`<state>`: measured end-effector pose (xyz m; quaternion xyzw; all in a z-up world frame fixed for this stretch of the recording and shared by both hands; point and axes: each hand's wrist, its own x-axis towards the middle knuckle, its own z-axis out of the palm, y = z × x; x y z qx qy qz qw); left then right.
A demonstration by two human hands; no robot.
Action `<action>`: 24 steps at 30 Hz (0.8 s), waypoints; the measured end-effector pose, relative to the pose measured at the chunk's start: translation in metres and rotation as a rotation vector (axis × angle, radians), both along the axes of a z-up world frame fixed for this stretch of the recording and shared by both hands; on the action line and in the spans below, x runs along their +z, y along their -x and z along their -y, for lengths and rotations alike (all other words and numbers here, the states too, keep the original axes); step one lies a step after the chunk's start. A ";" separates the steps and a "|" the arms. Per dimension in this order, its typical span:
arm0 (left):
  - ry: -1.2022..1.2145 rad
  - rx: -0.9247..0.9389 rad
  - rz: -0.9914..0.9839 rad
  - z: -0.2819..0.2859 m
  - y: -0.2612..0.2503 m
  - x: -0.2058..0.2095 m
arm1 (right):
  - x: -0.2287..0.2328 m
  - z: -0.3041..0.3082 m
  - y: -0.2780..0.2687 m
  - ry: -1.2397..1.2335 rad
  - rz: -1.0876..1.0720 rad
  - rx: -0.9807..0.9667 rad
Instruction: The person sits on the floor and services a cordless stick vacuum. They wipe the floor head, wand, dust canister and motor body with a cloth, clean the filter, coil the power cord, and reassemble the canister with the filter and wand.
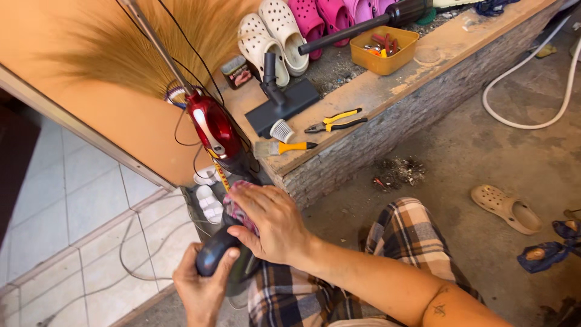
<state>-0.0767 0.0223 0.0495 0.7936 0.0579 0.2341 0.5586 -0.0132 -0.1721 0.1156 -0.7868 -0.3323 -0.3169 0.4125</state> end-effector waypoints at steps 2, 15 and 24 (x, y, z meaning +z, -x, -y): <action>0.034 0.031 0.015 0.001 0.005 -0.004 | -0.006 -0.003 0.005 -0.049 0.045 0.003; 0.097 -0.094 -0.038 0.017 0.004 0.052 | -0.001 0.084 -0.038 -1.108 -0.951 0.553; -0.599 -0.137 0.120 0.033 -0.036 0.099 | -0.036 0.099 -0.023 0.114 -0.590 0.048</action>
